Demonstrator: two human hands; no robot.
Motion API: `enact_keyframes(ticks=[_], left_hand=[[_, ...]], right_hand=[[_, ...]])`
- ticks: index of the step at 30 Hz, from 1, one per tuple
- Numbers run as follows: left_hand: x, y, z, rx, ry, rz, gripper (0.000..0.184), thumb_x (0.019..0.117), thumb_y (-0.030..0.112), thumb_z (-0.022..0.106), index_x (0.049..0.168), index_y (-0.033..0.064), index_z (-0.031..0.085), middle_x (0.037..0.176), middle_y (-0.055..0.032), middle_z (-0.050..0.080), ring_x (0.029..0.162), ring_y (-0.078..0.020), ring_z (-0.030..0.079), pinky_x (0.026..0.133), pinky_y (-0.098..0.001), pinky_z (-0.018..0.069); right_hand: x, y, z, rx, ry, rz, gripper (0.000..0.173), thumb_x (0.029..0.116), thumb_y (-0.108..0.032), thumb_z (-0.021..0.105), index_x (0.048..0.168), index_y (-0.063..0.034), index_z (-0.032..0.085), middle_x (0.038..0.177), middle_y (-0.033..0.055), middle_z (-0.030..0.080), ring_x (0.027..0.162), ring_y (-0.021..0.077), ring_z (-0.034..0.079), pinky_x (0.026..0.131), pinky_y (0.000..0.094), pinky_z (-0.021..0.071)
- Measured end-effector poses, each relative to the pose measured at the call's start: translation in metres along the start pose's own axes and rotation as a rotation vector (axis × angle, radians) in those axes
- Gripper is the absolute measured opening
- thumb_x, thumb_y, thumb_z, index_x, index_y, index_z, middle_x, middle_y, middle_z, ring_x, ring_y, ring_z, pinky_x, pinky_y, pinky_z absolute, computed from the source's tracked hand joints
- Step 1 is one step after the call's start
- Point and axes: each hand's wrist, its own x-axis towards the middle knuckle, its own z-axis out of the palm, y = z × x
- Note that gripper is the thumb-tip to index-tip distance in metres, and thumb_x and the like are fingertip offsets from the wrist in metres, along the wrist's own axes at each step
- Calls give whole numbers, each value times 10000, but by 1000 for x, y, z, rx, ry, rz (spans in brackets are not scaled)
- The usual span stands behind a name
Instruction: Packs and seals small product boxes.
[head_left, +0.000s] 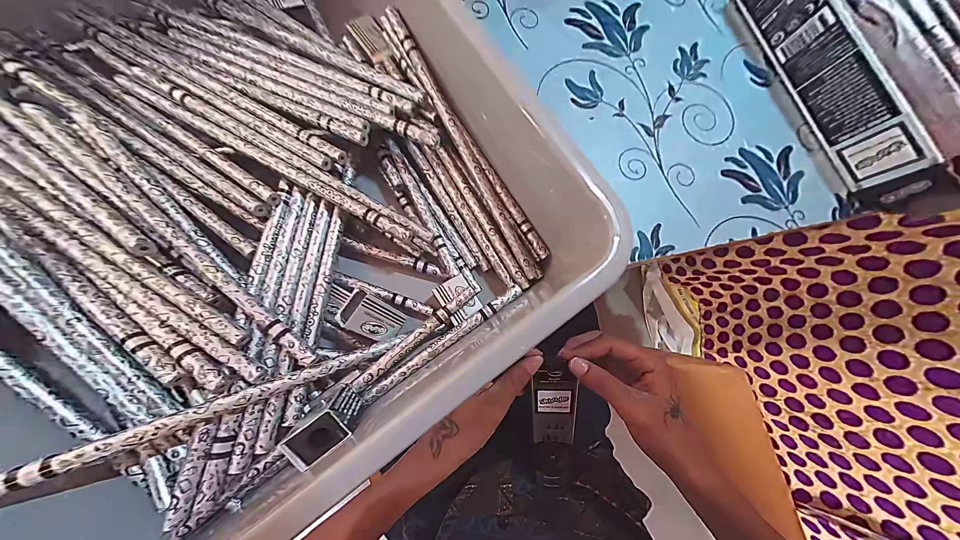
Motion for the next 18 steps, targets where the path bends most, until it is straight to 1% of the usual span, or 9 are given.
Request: enact_keyframes(ticks=[3,7,11,14,18], left_hand=[[2,1,-3,-11,-30,-31,127,969,96,660,1007,-5,727,929,30,730,758,18,682,708,-164,593],[4,3,-2,-3,-35,-88,130,968,104,661,1010,-4,720,907,32,724,744,22,680,699,-160,590],[5,4,0,19,-42,-91,135,983,123,647,1000,8,717,872,49,710,727,32,668,692,-152,581],[4,3,2,34,-34,-77,130,980,126,657,997,16,724,867,42,721,747,18,683,711,-165,593],[5,6,3,35,-14,-82,118,973,121,663,990,22,725,840,53,717,736,22,683,706,-160,591]], right_hand=[[1,2,0,16,-17,-12,112,964,-133,636,967,-132,748,1027,-85,736,966,-9,678,815,154,566],[2,7,0,26,-26,-36,115,962,-118,622,951,-149,732,1014,-103,729,954,-19,670,804,145,555],[1,4,-1,-23,-13,-19,110,957,-140,620,949,-162,728,1013,-109,723,955,-27,662,803,138,545],[-1,6,-3,-39,-2,-4,105,957,-179,632,931,-181,734,993,-98,730,969,0,670,820,163,552],[1,5,-3,-25,16,18,102,949,-173,630,915,-189,725,969,-97,732,930,-1,675,799,165,554]])
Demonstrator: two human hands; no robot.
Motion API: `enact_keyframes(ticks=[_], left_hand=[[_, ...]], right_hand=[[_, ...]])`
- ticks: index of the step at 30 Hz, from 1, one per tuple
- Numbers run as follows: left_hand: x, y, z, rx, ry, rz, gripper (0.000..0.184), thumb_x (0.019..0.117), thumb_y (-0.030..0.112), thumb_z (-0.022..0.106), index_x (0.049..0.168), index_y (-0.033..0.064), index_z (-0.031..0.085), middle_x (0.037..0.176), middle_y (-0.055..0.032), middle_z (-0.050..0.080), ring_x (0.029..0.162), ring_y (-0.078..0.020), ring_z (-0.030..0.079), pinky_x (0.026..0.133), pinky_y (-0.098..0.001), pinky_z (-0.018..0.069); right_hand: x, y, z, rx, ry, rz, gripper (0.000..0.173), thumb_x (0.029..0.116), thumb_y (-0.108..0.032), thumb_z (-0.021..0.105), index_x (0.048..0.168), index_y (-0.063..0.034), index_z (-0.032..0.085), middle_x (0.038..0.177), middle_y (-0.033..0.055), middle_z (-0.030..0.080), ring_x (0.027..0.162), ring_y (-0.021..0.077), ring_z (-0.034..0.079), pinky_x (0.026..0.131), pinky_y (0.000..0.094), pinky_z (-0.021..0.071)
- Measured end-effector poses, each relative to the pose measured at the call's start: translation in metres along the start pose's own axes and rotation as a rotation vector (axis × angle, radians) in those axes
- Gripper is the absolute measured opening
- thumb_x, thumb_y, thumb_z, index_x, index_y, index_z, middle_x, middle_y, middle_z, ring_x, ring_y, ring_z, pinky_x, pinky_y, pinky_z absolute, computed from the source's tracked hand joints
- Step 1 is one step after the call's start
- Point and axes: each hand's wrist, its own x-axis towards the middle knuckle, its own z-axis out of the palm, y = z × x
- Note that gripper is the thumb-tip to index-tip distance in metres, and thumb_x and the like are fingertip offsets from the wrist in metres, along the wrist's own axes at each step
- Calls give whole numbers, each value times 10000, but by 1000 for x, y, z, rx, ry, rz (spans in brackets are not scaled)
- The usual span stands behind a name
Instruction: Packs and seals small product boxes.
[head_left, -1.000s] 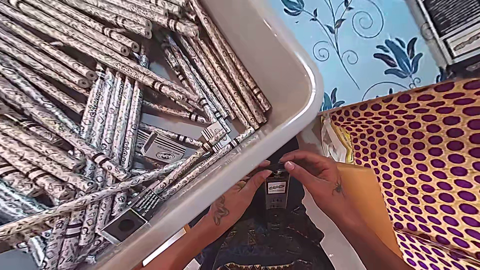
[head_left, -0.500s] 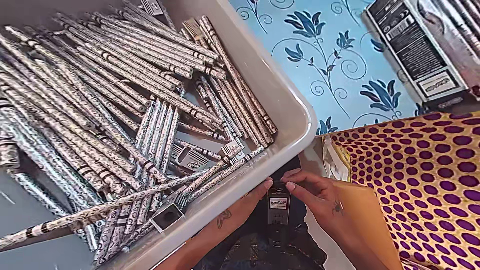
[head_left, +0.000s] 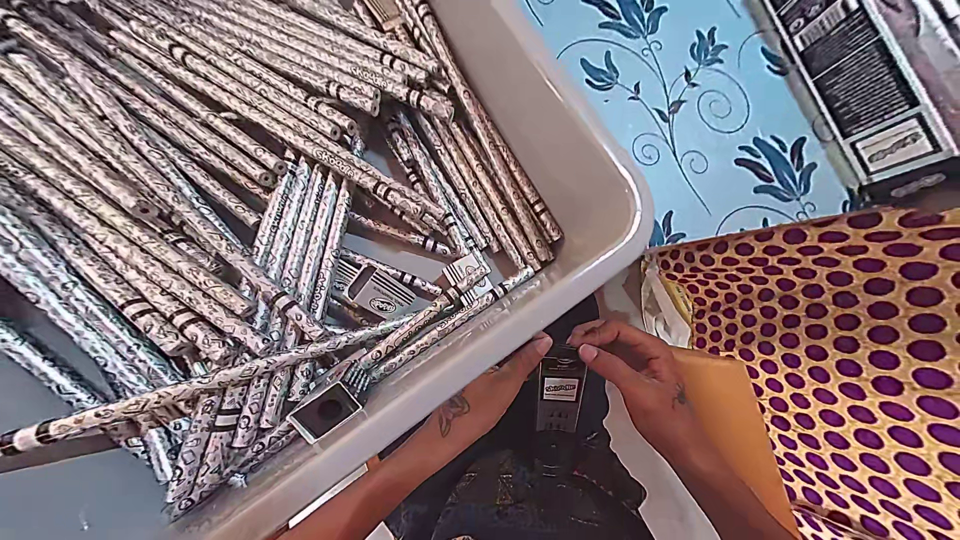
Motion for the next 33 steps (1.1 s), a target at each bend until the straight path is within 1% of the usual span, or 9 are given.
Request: enact_keyframes(ticks=[4,8,12,16,22,24,27,31,33], left_hand=[[0,3,-1,23,5,-11,113,972,126,662,988,33,725,862,60,712,735,32,676,707,-149,586],[3,18,3,-4,41,-105,80,958,75,657,948,22,716,814,59,707,717,42,658,694,-134,555],[2,18,3,-12,29,-51,86,941,44,658,944,-10,724,834,56,712,741,59,657,715,-117,555],[2,13,4,-6,24,-38,85,940,45,655,946,2,728,838,64,716,751,56,664,722,-125,563],[0,8,4,4,11,56,97,929,23,650,952,-33,725,892,36,733,801,69,667,750,-114,563],[-1,7,4,-24,-18,46,101,917,7,664,977,-50,723,939,14,740,842,52,679,776,-130,573],[-4,-2,4,-30,-83,56,210,895,56,726,1047,-87,701,1043,-45,736,922,27,688,818,-150,576],[-11,-16,9,-21,-102,104,254,922,74,714,1115,-83,662,1071,-21,715,907,48,669,809,-134,569],[-10,-11,12,-16,-59,84,231,891,23,720,1075,-110,677,1055,-61,729,883,26,689,792,-145,579]], right_hand=[[2,-3,3,-18,9,16,121,961,-143,596,935,-166,711,968,-99,724,903,-18,665,773,151,546],[3,-5,3,-22,-1,10,127,968,-138,583,944,-166,704,976,-111,718,907,-25,665,763,143,548],[2,-3,2,-8,-25,-34,123,962,-138,606,946,-182,720,996,-127,720,934,-37,661,784,133,544],[2,0,3,-5,-8,-36,120,956,-147,613,937,-198,720,984,-132,723,922,-40,662,778,129,544],[1,3,0,24,-32,-43,114,958,-154,620,932,-202,721,986,-134,724,957,-43,661,814,125,539],[0,5,-1,21,-34,-58,110,967,-166,619,949,-195,724,1003,-131,718,965,-39,660,822,127,544],[-3,9,-3,-8,-26,-92,116,987,-188,608,981,-183,724,1032,-124,714,976,-38,660,843,136,554],[-8,15,-6,-59,-29,-158,141,1017,-191,582,1033,-152,716,1079,-102,718,1045,-39,648,898,146,543],[-10,22,-7,-80,-51,-221,152,1036,-237,592,1095,-147,699,1124,-83,710,1071,-33,641,910,153,540]])
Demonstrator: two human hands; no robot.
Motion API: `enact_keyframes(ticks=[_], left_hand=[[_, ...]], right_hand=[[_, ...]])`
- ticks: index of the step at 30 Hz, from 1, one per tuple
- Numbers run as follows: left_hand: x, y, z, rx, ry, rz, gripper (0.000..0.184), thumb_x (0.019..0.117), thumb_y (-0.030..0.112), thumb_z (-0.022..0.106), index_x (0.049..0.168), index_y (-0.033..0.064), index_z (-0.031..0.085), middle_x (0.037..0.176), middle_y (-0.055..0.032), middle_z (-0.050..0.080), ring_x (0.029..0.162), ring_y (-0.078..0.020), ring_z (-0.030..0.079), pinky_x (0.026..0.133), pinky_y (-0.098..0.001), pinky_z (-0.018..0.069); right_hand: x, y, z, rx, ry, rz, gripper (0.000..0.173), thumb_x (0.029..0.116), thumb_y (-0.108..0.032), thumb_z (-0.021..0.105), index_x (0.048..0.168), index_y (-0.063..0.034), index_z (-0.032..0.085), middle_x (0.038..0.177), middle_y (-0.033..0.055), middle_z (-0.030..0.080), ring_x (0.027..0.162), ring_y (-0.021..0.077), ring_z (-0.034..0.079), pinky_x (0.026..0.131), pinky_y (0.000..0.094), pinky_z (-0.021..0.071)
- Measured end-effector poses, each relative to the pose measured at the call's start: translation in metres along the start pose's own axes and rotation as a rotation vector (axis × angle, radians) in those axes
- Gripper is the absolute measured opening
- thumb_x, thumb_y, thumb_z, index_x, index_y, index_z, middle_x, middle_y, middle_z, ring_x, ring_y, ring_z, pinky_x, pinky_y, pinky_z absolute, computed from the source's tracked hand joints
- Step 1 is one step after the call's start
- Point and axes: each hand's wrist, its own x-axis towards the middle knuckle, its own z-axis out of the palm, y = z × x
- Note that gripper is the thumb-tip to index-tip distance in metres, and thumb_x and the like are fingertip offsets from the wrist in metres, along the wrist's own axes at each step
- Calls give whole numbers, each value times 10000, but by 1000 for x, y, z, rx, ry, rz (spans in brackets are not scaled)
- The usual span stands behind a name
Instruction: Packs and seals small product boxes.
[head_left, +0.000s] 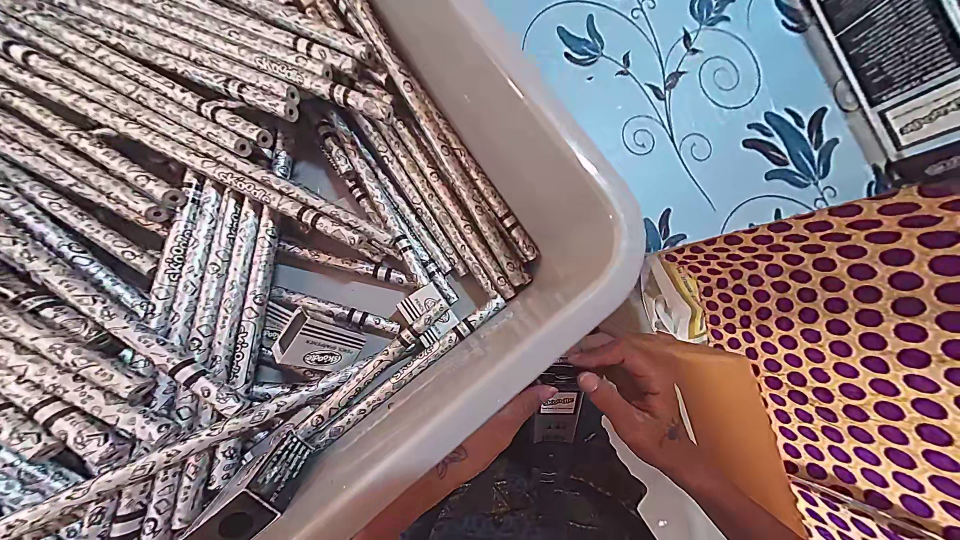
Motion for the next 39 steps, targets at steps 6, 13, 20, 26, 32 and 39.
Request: enact_keyframes(ticks=[6,13,20,26,32,39], left_hand=[[-1,-10,-2,-11,-21,95,202,915,61,720,1073,-59,678,1033,11,733,910,48,677,827,-143,576],[-2,-12,-3,15,-48,157,178,936,73,704,1063,-52,699,1044,-32,737,945,34,675,847,-140,563],[-6,-13,-5,40,-42,186,190,937,86,710,1066,-52,702,1053,-54,738,929,9,686,831,-151,572],[-9,-15,-5,68,-69,212,215,965,113,685,1111,-39,727,1105,-83,736,961,-18,692,828,-161,577],[-9,-26,-2,80,-49,195,190,942,83,695,1077,-43,741,1087,-93,743,969,-22,698,851,-166,573],[-10,-20,-4,61,-24,165,280,940,72,691,1185,-63,682,1146,-91,725,946,-23,699,833,-175,583]], right_hand=[[-1,8,-3,-97,-61,-106,169,1036,-224,607,1123,-92,665,1111,-2,698,1051,-19,641,890,141,538],[2,4,-7,-32,-78,-45,123,1018,-193,616,1069,-102,679,1090,-23,703,1007,-16,650,868,151,547],[-1,4,-13,-123,-144,-163,168,1025,-182,623,1126,-56,673,1106,42,696,1020,-12,644,889,138,537],[-3,2,-17,-153,-189,-178,201,1025,-186,628,1141,-25,665,1105,66,694,982,-21,647,872,126,535],[-4,6,-16,-172,-187,-105,202,1012,-173,635,1064,12,695,1067,80,716,988,-1,658,860,139,539],[1,1,-8,-80,-126,15,280,958,-170,680,1162,18,642,1020,-13,699,895,-40,644,804,149,551]])
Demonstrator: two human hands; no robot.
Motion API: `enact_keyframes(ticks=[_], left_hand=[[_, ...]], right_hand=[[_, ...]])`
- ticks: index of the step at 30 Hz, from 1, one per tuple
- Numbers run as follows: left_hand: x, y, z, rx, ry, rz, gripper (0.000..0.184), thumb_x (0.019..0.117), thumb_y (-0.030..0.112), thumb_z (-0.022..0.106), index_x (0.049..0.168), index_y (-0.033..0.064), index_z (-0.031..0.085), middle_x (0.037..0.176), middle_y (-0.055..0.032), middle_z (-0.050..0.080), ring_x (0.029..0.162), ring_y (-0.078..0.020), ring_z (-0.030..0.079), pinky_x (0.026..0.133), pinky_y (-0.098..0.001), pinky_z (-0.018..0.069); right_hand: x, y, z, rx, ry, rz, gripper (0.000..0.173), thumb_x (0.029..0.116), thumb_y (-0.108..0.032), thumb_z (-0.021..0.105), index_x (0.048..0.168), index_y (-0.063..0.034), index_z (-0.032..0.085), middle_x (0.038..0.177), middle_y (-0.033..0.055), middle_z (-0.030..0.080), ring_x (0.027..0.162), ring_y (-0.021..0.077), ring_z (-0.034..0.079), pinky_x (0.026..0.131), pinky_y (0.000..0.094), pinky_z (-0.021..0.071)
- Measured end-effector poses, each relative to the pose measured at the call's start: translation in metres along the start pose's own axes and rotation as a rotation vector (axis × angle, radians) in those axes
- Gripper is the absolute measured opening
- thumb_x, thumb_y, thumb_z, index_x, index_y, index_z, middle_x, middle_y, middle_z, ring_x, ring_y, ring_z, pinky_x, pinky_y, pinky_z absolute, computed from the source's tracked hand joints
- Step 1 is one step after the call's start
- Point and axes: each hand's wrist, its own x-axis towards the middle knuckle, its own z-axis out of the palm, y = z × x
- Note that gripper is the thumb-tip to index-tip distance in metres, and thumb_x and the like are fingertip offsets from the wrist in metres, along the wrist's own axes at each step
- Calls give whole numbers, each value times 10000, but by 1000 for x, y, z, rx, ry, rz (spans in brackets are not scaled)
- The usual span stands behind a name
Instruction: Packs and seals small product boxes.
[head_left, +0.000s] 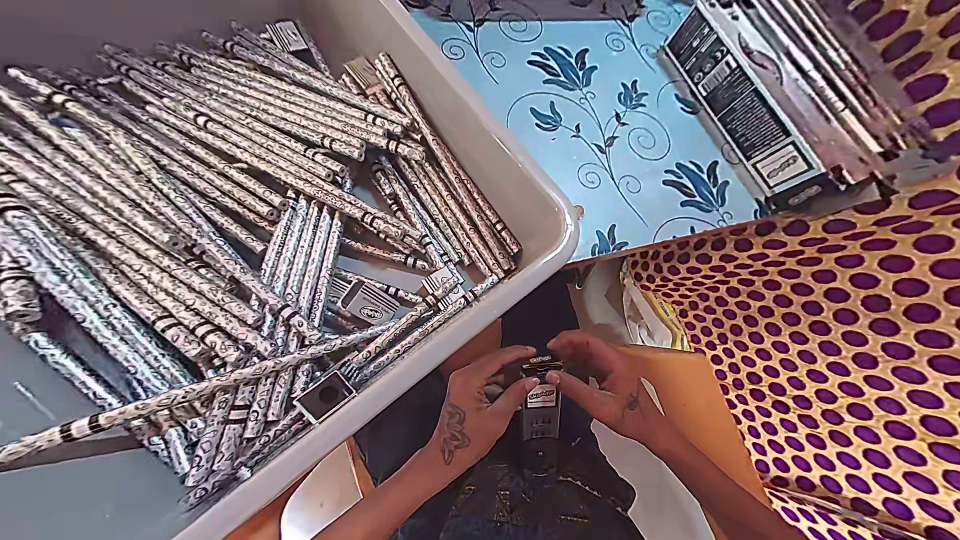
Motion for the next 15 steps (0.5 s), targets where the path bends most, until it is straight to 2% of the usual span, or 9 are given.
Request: enact_keyframes(ticks=[2,6,11,15], left_hand=[[-1,1,1,-13,19,-23,274,942,74,692,1179,-62,679,1129,-85,723,907,-20,700,786,-174,592],[-3,-2,3,-30,36,-39,206,948,76,688,1108,-51,716,1060,-80,734,844,-28,706,733,-181,602],[-3,-12,4,11,42,-20,178,937,61,685,1056,-63,732,1056,-116,744,894,-46,715,783,-195,597],[3,-10,2,43,69,-110,209,948,54,666,1118,-51,724,1073,-134,738,807,-70,707,725,-219,591]], right_hand=[[-2,1,4,-3,36,1,293,955,-181,690,1168,14,634,1000,-29,701,879,-50,648,791,143,554],[-6,6,10,-10,88,-55,184,965,-152,677,1067,-3,712,972,-17,710,860,-46,649,775,132,555],[-7,24,15,-23,122,-93,147,967,-205,682,1046,-96,742,950,-47,712,882,-38,652,791,138,557],[6,30,14,-36,92,-77,160,949,-234,686,1032,-112,747,953,-59,712,899,-53,646,813,127,545]])
